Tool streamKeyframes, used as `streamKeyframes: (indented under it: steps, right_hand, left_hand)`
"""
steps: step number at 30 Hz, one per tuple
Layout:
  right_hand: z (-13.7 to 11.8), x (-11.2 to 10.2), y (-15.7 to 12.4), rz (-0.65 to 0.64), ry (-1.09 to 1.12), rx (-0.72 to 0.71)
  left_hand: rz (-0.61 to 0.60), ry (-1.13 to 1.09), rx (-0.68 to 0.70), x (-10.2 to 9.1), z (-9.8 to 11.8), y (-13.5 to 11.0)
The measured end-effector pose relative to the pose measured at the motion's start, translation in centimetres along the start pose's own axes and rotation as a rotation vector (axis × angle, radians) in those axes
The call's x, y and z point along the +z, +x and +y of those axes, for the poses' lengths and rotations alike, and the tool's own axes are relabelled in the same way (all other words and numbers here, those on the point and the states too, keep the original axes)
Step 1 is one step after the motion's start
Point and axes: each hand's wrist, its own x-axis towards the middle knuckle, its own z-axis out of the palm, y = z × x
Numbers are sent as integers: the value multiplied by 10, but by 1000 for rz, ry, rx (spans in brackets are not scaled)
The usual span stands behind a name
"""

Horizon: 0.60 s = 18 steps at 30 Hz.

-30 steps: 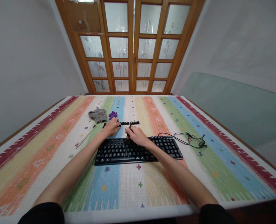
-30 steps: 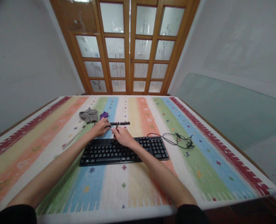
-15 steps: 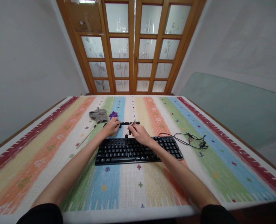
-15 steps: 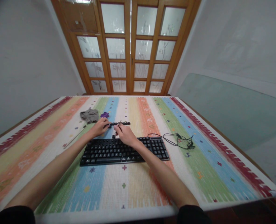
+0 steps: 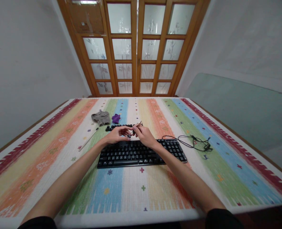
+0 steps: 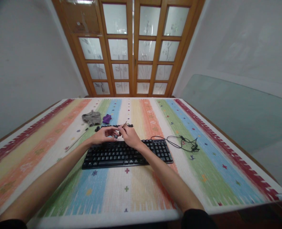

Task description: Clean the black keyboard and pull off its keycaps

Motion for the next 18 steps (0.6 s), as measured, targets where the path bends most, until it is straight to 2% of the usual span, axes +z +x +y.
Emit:
streamKeyframes:
  steps: [6,9,13,18]
  right_hand:
    - [2,0,0,45,-8,66]
    - [3,-1,-1,60,-44,118]
    - [1,-1,-8,-36,-102,110]
    - [-1,2,-19,-133,-200,82]
  left_hand:
    - [77,166,-41,-4,4,1]
    - [122,297,4,-8,8,2]
    - [189,498,108,-14,6,6]
    - [175,827,206,-23,-5,17]
